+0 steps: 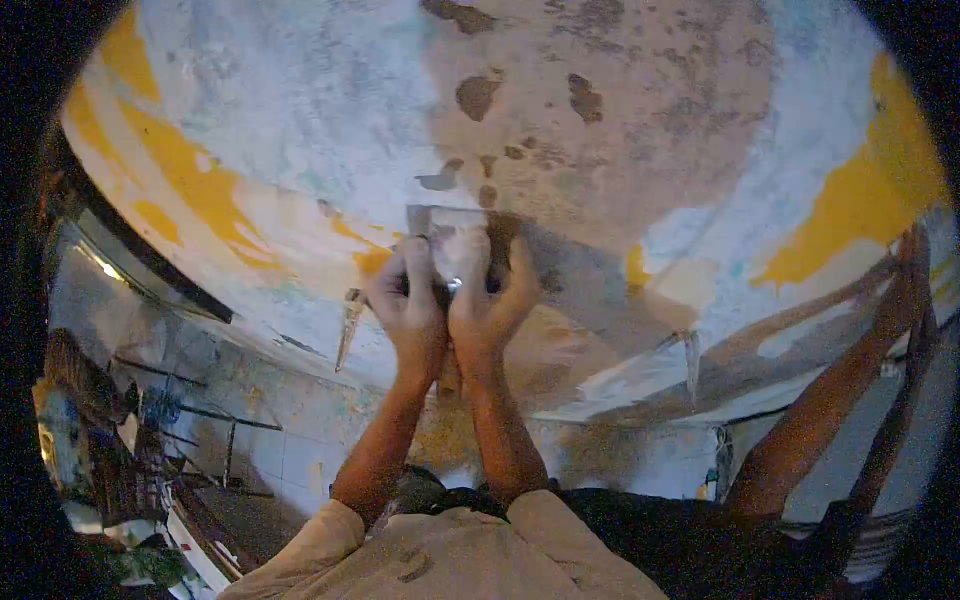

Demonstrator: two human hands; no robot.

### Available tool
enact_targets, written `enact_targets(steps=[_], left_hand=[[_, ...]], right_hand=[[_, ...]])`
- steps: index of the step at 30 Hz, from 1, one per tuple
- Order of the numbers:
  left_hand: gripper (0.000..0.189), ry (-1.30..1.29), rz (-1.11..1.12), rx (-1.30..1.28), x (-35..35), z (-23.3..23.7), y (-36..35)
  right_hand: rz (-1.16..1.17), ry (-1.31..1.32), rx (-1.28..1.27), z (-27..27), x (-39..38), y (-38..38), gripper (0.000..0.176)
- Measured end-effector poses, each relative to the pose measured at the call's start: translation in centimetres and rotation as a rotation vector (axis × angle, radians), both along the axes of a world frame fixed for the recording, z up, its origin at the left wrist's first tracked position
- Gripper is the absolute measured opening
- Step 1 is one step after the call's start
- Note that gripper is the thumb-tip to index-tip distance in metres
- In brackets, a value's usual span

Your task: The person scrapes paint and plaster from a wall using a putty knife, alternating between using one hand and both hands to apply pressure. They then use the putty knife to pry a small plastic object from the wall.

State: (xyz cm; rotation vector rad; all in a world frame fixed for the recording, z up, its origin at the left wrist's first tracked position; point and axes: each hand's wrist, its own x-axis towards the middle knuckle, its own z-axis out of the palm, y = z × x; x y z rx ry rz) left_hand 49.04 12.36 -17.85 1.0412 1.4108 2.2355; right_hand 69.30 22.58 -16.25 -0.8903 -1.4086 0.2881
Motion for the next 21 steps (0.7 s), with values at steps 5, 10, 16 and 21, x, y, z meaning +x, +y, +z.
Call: enact_targets(steps=[5, 10, 16, 21], left_hand=[[0.036, 0.428, 0.097, 0.138, 1.9, -0.6, 1.6], [0.036, 0.183, -0.121, -0.086, 3.7, 0.3, 2.1], [0.036, 0.157, -0.068, -0.010, 4.7, 0.3, 1.9], [0.037, 0.192, -0.019, 0.028, 4.9, 1.3, 2.3]], right_hand=[[-0.080, 0.020, 0.034, -0.5, 4.8, -1.6, 0.041], [-0.125, 0.024, 0.030, -0.4, 7.2, -0.3, 0.041], [-0.122, 0.030, 0.040, -1.1, 8.2, -0.3, 0.040], [-0.103, 0.029, 0.060, -1.0, 8.6, -0.7, 0.040]])
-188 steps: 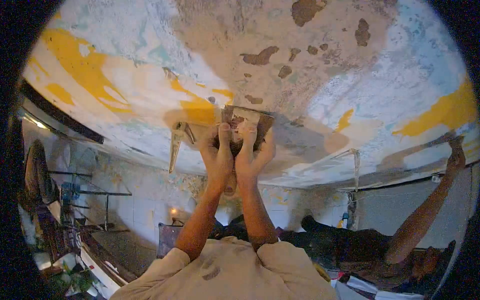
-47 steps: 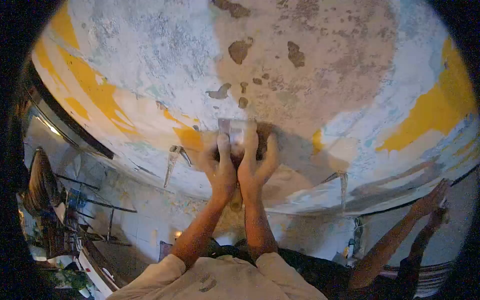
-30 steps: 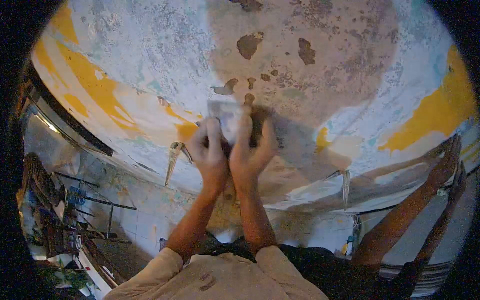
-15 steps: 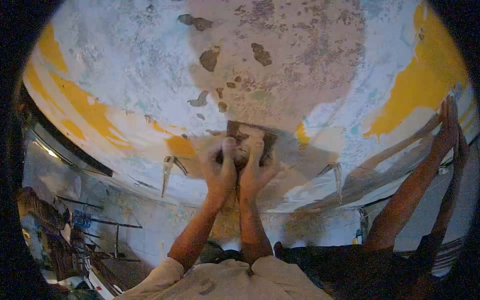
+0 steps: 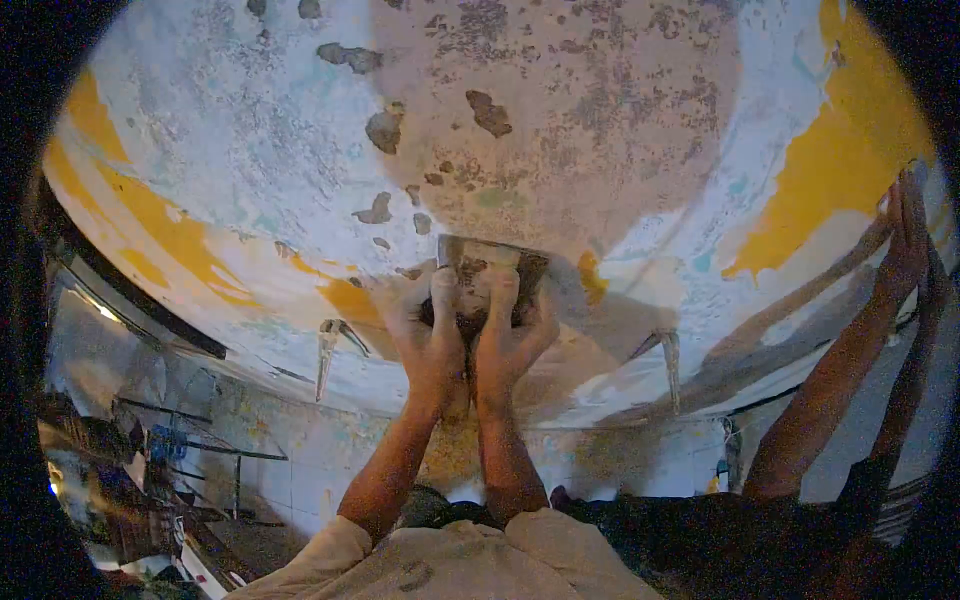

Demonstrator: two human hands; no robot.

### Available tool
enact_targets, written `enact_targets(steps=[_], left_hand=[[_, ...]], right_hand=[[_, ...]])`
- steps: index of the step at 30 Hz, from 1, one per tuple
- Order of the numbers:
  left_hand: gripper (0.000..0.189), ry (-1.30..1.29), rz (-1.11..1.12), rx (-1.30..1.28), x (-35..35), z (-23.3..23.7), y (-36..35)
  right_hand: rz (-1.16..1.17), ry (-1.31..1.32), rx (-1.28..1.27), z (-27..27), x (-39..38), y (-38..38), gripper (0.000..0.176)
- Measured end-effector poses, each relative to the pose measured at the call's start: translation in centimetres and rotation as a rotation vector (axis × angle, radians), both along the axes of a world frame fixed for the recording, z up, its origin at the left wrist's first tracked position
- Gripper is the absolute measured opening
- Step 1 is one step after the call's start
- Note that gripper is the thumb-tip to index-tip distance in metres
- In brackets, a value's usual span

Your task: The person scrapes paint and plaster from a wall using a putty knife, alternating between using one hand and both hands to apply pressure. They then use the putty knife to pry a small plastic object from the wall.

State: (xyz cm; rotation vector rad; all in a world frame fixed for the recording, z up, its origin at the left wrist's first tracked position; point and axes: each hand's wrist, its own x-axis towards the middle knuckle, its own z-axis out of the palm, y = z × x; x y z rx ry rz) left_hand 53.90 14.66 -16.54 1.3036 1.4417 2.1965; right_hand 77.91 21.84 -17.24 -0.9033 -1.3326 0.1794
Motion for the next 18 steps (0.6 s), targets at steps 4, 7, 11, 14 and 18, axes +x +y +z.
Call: enact_targets(steps=[4, 7, 11, 14, 18], left_hand=[[0.038, -0.014, -0.082, -0.032, -0.5, 2.4, 0.1], [0.038, 0.013, 0.003, -0.017, 0.1, 0.3, -0.2], [0.036, -0.017, -0.025, -0.025, 0.7, 2.3, 0.5], [0.036, 0.018, 0.012, 0.009, 1.0, 1.7, 0.6], [0.036, 0.044, -0.043, -0.080, 1.2, 2.0, 0.3]], right_hand=[[0.012, -0.006, 0.001, 1.3, 1.5, 2.4, 0.039], [0.014, -0.011, 0.030, 1.1, 0.4, 0.9, 0.039], [-0.012, -0.012, 0.036, 1.9, 2.2, 2.0, 0.039], [-0.013, -0.025, 0.044, 2.4, 1.8, 1.3, 0.039], [-0.014, -0.012, 0.076, 3.3, 4.6, 2.2, 0.038]])
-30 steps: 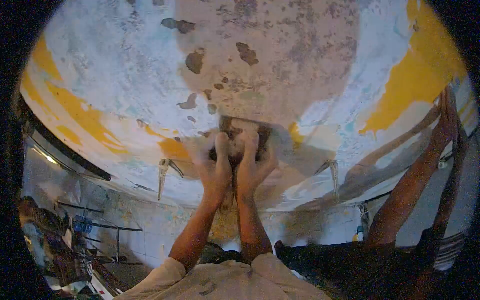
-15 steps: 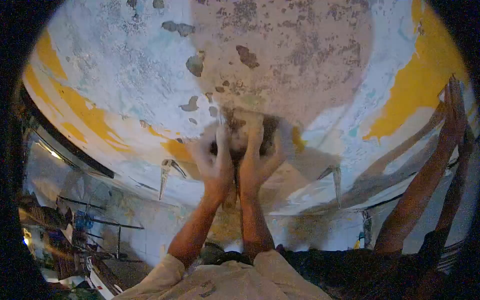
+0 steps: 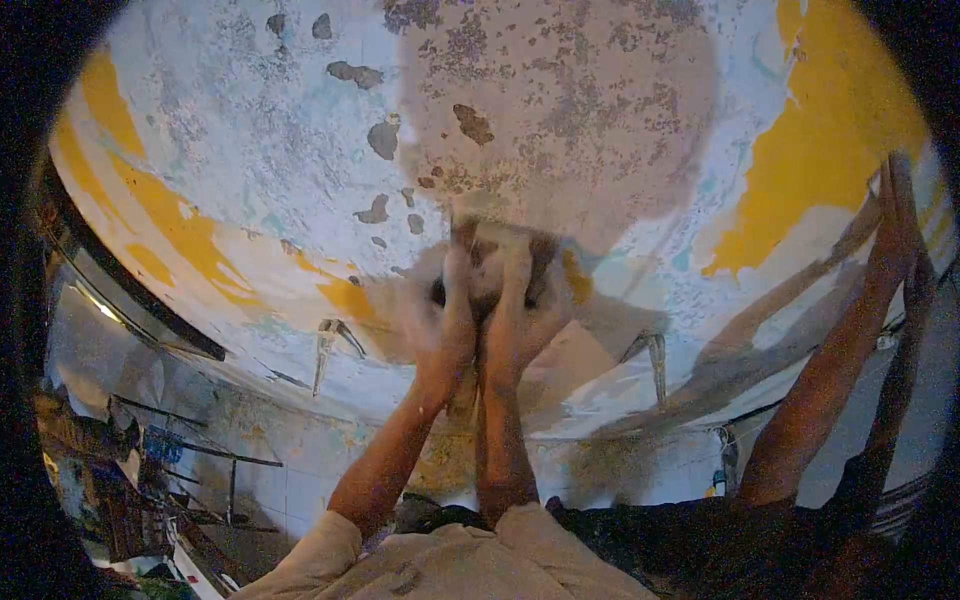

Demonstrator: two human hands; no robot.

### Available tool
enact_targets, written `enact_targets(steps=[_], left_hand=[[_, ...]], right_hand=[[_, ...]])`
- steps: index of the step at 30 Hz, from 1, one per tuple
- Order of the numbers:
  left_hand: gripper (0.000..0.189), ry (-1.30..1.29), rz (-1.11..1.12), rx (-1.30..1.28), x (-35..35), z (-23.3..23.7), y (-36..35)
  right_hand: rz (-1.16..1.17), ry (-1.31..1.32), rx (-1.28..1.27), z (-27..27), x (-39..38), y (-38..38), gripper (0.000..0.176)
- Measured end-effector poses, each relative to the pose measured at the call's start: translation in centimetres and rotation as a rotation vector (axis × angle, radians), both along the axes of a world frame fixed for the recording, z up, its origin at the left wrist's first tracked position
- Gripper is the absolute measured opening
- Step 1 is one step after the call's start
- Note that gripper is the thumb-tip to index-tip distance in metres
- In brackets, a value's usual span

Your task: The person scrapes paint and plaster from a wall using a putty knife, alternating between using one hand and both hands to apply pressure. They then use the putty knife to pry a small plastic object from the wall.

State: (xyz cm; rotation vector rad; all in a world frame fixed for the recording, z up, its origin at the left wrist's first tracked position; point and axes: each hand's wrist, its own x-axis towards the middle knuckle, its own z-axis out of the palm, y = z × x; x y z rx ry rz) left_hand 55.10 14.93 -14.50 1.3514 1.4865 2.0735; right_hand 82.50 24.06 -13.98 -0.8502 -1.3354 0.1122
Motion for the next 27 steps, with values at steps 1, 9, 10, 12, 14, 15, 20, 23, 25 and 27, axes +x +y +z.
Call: enact_targets(steps=[1, 9, 10, 12, 14, 15, 20, 23, 25, 27], left_hand=[[0.036, -0.013, -0.006, 0.006, 0.3, 1.0, 0.7], [0.035, 0.061, 0.045, 0.009, 1.2, 0.4, 1.6], [0.036, 0.072, 0.043, -0.002, 1.4, 0.1, 1.3], [0.037, 0.109, 0.050, 0.002, 1.0, 0.5, 1.1], [0.038, 0.106, 0.030, 0.015, 1.4, 0.7, 0.9], [0.038, 0.103, 0.020, 0.024, 1.5, 0.7, 1.0], [0.035, 0.069, 0.001, 0.009, 1.5, 1.3, 1.3], [0.033, 0.098, 0.065, 0.156, 1.7, 1.4, 3.1], [0.033, 0.103, 0.097, 0.164, 2.2, 1.1, 3.0], [0.033, 0.098, 0.081, 0.102, 2.1, 1.8, 2.3]], right_hand=[[-0.002, -0.003, -0.004, 0.4, 0.6, 0.8, 0.038], [-0.028, -0.016, 0.023, 2.2, 2.4, 0.7, 0.038], [-0.034, -0.024, 0.017, 2.0, 2.4, 0.4, 0.038], [-0.037, -0.025, 0.030, 1.7, 2.2, -0.6, 0.038], [-0.038, -0.022, 0.036, 1.9, 2.5, -0.7, 0.037], [-0.039, -0.022, 0.041, 2.0, 3.7, -0.2, 0.037], [-0.048, -0.039, 0.034, 2.0, 4.0, -0.1, 0.037], [-0.051, -0.049, 0.031, 3.0, 7.0, 2.4, 0.037], [-0.059, -0.063, 0.010, 3.9, 6.7, 2.9, 0.037], [-0.074, -0.062, 0.037, 3.5, 5.8, 1.8, 0.037]])
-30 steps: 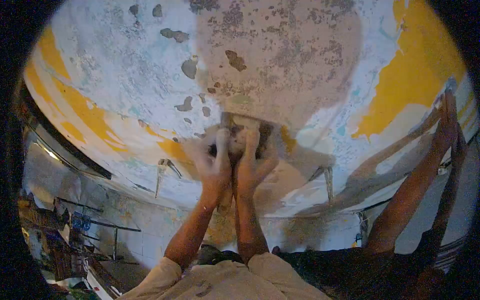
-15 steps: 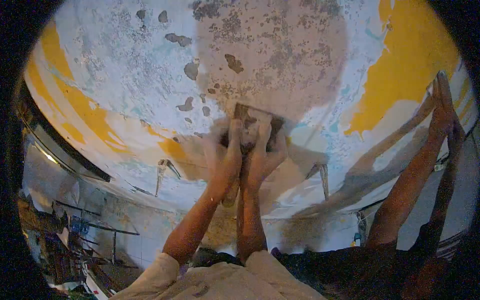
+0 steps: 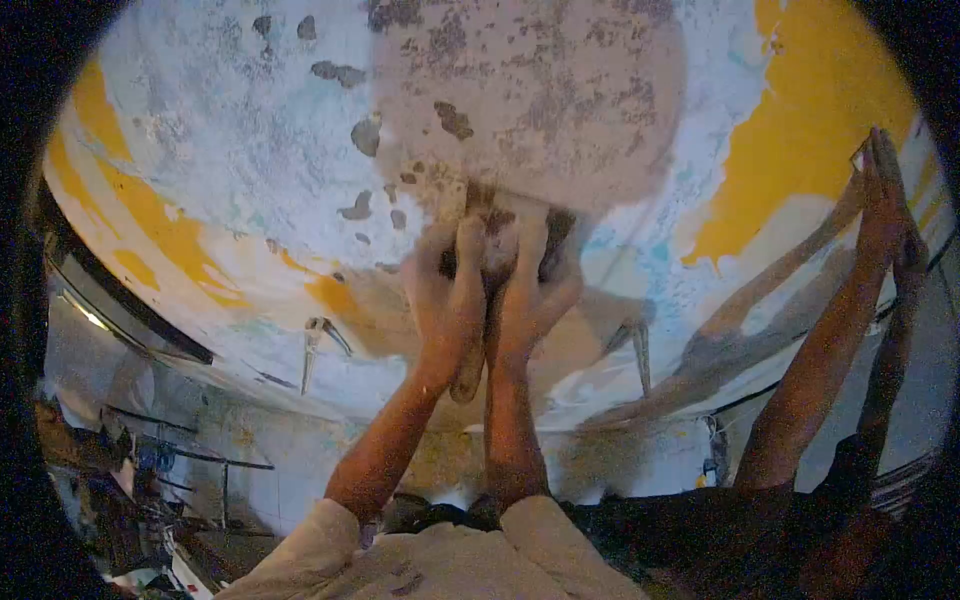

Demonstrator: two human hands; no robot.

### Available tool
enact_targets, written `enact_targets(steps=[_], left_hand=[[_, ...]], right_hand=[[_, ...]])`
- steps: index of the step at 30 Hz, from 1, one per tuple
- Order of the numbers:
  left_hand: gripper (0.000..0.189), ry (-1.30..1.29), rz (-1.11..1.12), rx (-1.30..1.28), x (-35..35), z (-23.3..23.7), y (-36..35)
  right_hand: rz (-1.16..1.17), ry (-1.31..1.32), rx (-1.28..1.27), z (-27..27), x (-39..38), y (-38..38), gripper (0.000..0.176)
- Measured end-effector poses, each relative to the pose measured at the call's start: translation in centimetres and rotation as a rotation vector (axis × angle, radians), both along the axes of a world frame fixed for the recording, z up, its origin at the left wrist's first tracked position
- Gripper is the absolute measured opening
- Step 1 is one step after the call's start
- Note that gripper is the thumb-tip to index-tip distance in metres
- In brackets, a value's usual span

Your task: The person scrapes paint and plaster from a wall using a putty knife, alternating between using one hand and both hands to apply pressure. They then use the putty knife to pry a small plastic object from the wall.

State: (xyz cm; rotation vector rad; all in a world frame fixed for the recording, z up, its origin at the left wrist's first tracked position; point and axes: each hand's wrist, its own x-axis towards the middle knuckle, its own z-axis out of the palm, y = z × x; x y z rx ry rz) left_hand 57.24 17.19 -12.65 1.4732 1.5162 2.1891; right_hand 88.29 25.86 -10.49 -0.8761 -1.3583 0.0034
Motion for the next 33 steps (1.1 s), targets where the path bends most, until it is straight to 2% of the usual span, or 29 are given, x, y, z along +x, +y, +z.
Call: enact_targets(steps=[3, 6, 9, 12, 15, 17, 21, 22, 28, 33], left_hand=[[0.034, -0.176, -0.102, -0.073, 0.7, -2.6, -0.5], [0.034, -0.130, -0.097, -0.041, 0.9, -0.5, -0.4], [0.035, -0.053, 0.015, -0.046, 1.0, -0.2, -0.2], [0.035, -0.170, -0.143, -0.116, 0.8, 1.0, -1.2], [0.035, -0.076, -0.051, 0.059, 0.3, 2.3, -0.1], [0.035, -0.185, -0.116, 0.011, -0.1, 3.2, -1.1], [0.038, -0.327, -0.074, 0.132, -0.9, 2.4, -2.2], [0.039, -0.430, -0.141, 0.055, -1.2, 3.0, -3.3], [0.037, -0.230, -0.050, 0.005, -3.9, 1.6, -2.7], [0.040, -0.279, -0.029, 0.095, -3.2, 2.4, -2.2]], right_hand=[[0.004, 0.000, 0.024, -1.1, 0.0, -2.3, 0.036], [0.019, -0.018, 0.019, 0.3, 4.3, 0.7, 0.036], [0.043, -0.045, 0.025, 2.0, 5.6, 2.6, 0.036], [0.062, -0.058, 0.033, 2.7, 7.1, 3.2, 0.036], [0.070, -0.080, 0.037, 5.1, 8.9, 6.8, 0.036], [0.065, -0.083, 0.030, 5.2, 10.1, 7.1, 0.036], [0.057, -0.081, 0.062, 3.8, 4.6, 2.1, 0.035], [0.051, -0.080, 0.068, 3.7, 3.2, 1.2, 0.035], [0.045, -0.079, 0.109, 4.0, -2.4, 0.1, 0.035], [0.047, -0.080, 0.102, 4.2, 0.1, 2.0, 0.035]])
